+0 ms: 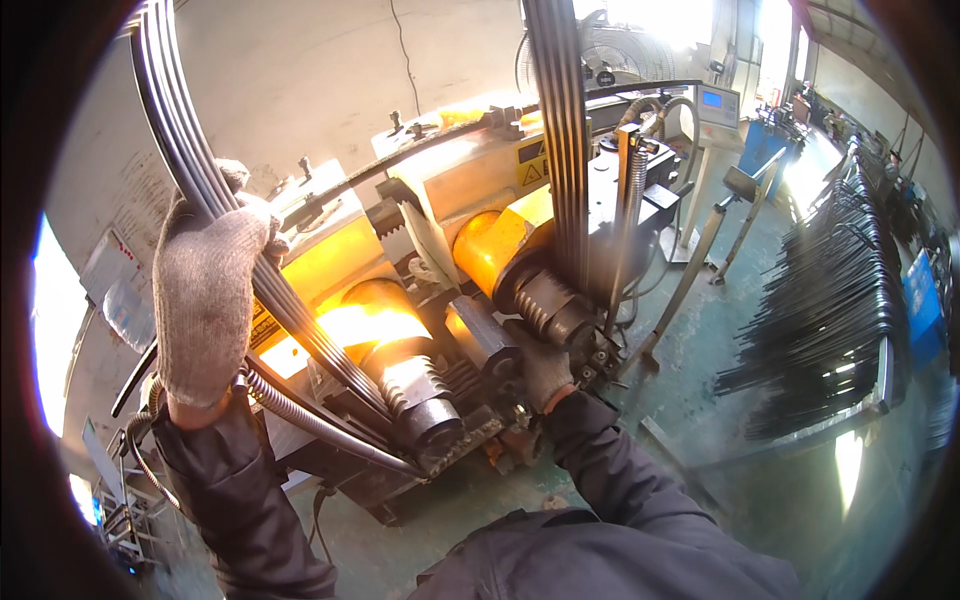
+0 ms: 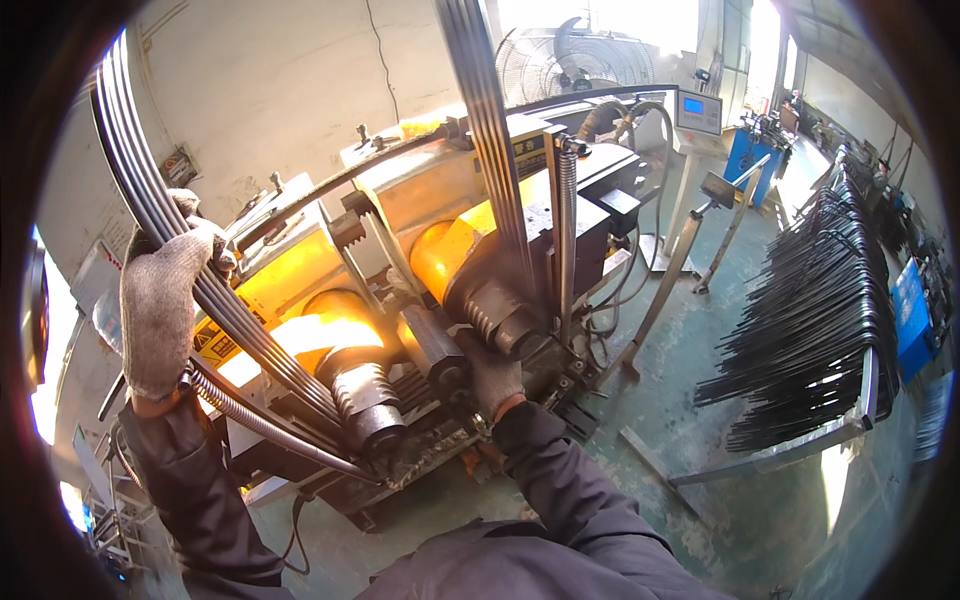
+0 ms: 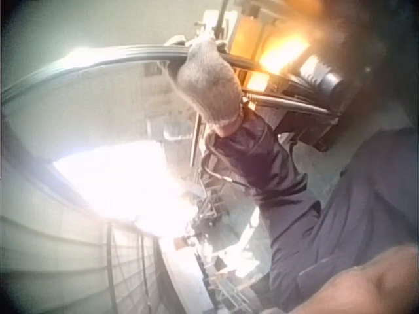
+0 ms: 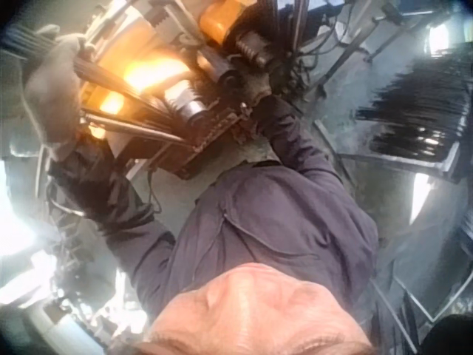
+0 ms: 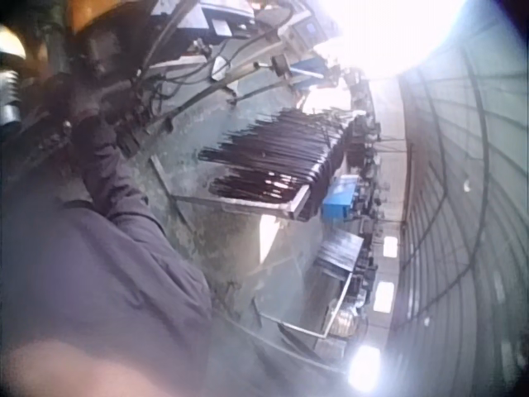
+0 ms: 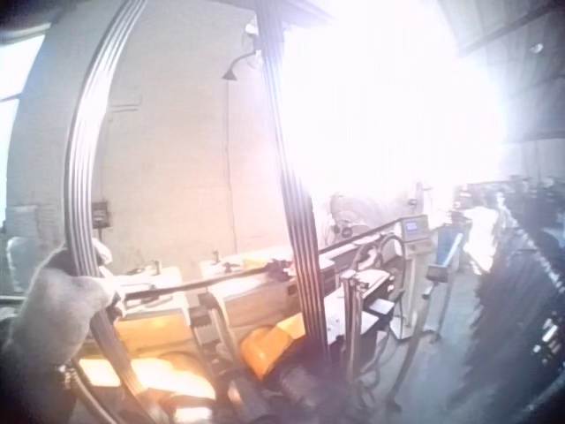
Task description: The person repeatedly feeds bundles of long metal rods into a bending machine, operates the machine to bend them, and then removes the bent rods to stack them on a nearby rack. The process is repeated multiple times throughout the clip.
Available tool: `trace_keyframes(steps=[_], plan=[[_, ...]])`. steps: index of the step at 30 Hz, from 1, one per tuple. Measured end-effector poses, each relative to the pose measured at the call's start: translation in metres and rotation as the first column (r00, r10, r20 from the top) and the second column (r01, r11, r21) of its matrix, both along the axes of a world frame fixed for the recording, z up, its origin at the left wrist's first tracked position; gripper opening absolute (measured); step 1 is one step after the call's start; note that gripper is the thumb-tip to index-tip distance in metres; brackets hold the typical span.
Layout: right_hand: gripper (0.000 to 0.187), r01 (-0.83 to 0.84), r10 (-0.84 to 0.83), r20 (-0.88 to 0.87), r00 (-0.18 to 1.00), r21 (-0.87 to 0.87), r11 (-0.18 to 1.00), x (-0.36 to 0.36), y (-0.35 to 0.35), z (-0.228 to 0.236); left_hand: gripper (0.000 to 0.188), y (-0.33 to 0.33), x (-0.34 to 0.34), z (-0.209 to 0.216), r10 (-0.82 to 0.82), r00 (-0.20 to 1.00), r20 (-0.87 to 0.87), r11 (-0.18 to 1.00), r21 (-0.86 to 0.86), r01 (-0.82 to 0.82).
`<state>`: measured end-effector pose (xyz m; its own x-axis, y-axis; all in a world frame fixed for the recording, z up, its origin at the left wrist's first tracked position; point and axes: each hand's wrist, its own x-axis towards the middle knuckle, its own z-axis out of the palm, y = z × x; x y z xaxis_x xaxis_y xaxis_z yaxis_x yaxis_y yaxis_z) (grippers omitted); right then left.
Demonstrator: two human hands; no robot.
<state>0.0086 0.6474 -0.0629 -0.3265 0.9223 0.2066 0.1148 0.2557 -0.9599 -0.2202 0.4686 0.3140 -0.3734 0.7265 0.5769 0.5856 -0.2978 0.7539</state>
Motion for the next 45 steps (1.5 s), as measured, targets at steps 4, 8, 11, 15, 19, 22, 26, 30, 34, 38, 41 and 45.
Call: trace_keyframes(steps=[4,8,11,15,19,22,26,30,34,38,41,45], plan=[[0.027,-0.067,0.001,-0.167,0.986,-0.392,0.918,0.005,-0.006,0.014,0.038,-0.002,0.001,-0.004,0.05,0.999,0.015,0.998,0.026,-0.05],[0.025,-0.029,-0.028,-0.187,0.982,-0.297,0.954,0.003,-0.008,0.028,0.037,-0.003,0.005,-0.003,0.051,0.998,0.034,0.998,0.045,-0.053],[0.029,-0.105,-0.178,-0.369,0.912,-0.631,0.769,-0.002,-0.007,0.028,0.036,-0.002,0.009,-0.002,0.106,0.992,-0.073,0.994,0.044,-0.103],[0.034,-0.087,-0.169,-0.476,0.863,-0.47,0.879,-0.005,-0.004,0.017,0.039,-0.001,0.012,-0.001,0.117,0.993,0.0,0.993,0.028,-0.117],[0.031,-0.03,-0.15,-0.408,0.901,-0.404,0.914,-0.006,-0.003,0.013,0.04,0.0,0.013,0.001,0.133,0.991,0.028,0.991,0.016,-0.133],[0.027,-0.03,-0.08,-0.329,0.941,-0.315,0.949,-0.004,-0.007,0.025,0.039,0.0,0.014,0.003,0.135,0.991,0.018,0.991,0.007,-0.135],[0.028,-0.074,-0.111,-0.328,0.938,-0.501,0.862,0.004,-0.02,0.056,0.037,0.0,0.021,0.003,0.122,0.992,0.035,0.992,0.028,-0.123],[0.029,-0.052,-0.11,-0.298,0.948,-0.485,0.873,0.007,-0.028,0.075,0.035,-0.002,0.026,0.004,0.107,0.99,0.093,0.994,0.011,-0.108],[0.027,-0.003,-0.112,-0.264,0.958,-0.398,0.917,0.002,-0.018,0.051,0.034,-0.005,0.022,0.008,0.202,0.979,0.041,0.979,-0.046,-0.2],[0.025,0.075,-0.107,-0.256,0.961,-0.131,0.989,-0.011,0.003,-0.007,0.038,-0.013,0.012,0.008,0.137,0.987,0.087,0.989,-0.068,-0.131],[0.02,0.056,-0.17,0.26,0.951,0.394,0.917,-0.013,0.014,-0.042,0.038,-0.022,0.007,0.007,0.047,0.991,0.129,0.986,-0.162,-0.026],[0.02,-0.07,0.01,-0.403,0.915,-0.136,0.988,-0.012,0.01,-0.055,0.039,-0.031,0.003,0.011,0.039,0.995,0.097,0.96,-0.278,-0.01]])
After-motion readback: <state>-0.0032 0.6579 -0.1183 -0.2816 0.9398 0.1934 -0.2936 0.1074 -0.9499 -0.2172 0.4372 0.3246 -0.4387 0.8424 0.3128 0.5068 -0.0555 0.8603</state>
